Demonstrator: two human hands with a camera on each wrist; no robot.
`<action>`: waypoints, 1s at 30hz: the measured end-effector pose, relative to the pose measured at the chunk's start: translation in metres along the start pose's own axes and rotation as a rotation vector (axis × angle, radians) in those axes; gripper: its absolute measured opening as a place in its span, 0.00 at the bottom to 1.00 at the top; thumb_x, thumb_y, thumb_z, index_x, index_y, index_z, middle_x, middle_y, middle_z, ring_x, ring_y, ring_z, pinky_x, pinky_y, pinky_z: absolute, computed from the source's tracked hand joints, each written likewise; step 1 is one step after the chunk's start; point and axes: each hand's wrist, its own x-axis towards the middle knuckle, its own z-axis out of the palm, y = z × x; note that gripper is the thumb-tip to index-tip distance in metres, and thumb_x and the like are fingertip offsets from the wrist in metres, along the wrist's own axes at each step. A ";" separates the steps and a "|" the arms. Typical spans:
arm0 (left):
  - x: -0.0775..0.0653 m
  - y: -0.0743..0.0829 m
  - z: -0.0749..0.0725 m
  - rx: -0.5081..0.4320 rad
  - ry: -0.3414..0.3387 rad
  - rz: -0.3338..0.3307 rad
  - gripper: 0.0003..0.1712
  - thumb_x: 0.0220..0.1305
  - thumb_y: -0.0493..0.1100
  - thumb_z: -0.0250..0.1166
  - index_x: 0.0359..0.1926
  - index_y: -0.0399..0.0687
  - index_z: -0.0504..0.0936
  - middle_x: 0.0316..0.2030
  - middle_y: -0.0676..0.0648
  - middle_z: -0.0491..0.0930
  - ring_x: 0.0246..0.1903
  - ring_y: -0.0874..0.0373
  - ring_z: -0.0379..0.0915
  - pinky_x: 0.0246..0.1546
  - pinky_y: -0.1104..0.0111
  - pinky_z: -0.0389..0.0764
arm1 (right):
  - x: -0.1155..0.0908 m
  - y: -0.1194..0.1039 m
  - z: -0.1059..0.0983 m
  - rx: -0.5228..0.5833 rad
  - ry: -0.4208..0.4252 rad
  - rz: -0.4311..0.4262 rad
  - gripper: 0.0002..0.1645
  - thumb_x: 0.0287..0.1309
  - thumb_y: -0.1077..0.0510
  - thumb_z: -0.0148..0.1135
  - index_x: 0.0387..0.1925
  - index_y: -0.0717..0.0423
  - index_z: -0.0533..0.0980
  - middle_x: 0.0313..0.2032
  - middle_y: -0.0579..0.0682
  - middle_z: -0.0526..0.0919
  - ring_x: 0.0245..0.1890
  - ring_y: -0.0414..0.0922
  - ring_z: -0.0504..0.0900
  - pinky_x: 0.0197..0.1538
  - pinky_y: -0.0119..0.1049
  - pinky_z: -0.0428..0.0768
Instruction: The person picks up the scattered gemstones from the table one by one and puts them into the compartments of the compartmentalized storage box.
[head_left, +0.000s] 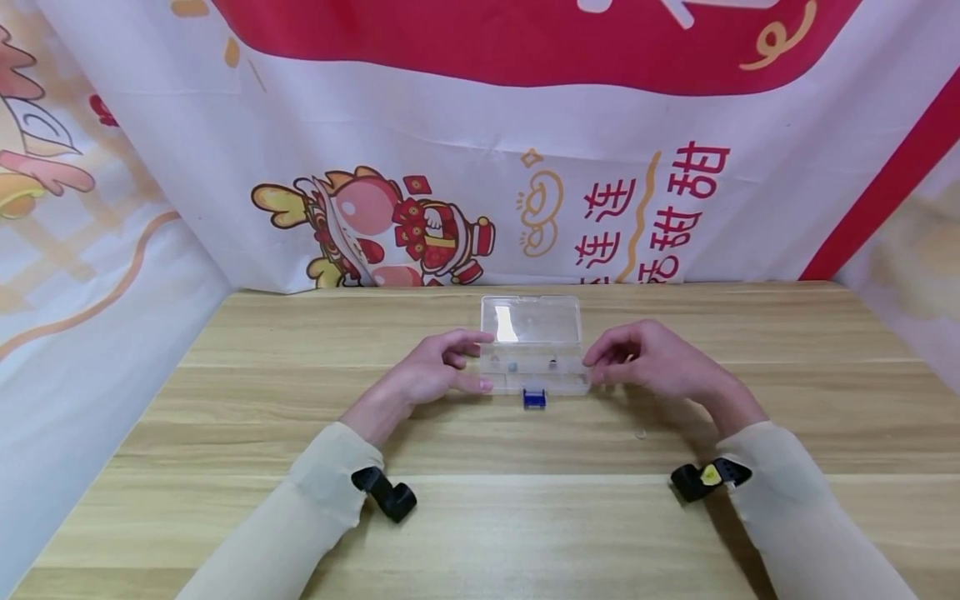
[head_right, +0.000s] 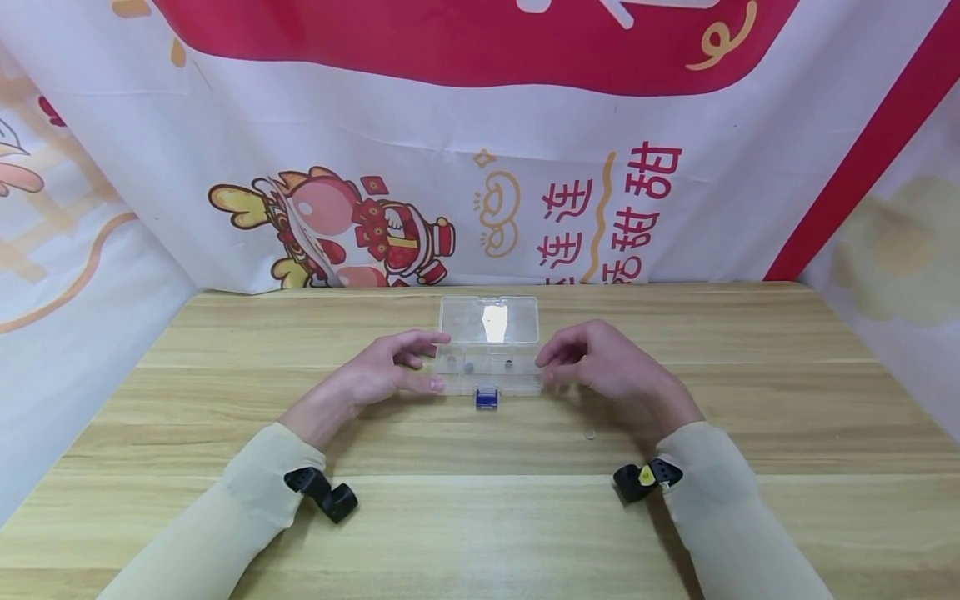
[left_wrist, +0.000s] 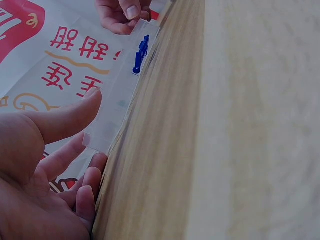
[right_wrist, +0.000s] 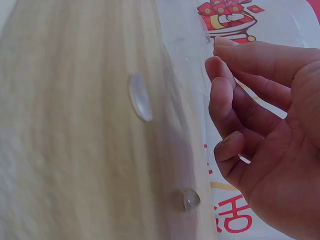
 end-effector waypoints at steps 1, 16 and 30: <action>-0.001 0.000 0.000 -0.001 0.000 -0.001 0.37 0.60 0.40 0.79 0.69 0.66 0.80 0.67 0.48 0.75 0.59 0.49 0.65 0.61 0.59 0.69 | -0.001 0.000 -0.001 -0.006 0.006 0.000 0.08 0.65 0.58 0.74 0.45 0.52 0.88 0.43 0.51 0.89 0.40 0.49 0.78 0.40 0.35 0.76; -0.001 -0.001 -0.001 -0.005 -0.004 0.002 0.38 0.59 0.40 0.80 0.69 0.66 0.80 0.67 0.49 0.75 0.58 0.49 0.65 0.59 0.59 0.69 | -0.017 0.021 -0.031 -0.056 -0.020 0.010 0.13 0.64 0.52 0.75 0.49 0.50 0.87 0.46 0.49 0.89 0.43 0.47 0.80 0.46 0.34 0.79; 0.000 -0.001 0.000 -0.004 -0.002 0.014 0.39 0.58 0.39 0.80 0.69 0.64 0.80 0.66 0.47 0.76 0.57 0.50 0.66 0.58 0.61 0.69 | -0.030 0.049 -0.051 -0.001 -0.167 0.124 0.17 0.58 0.56 0.78 0.50 0.53 0.87 0.39 0.53 0.88 0.40 0.46 0.82 0.48 0.31 0.80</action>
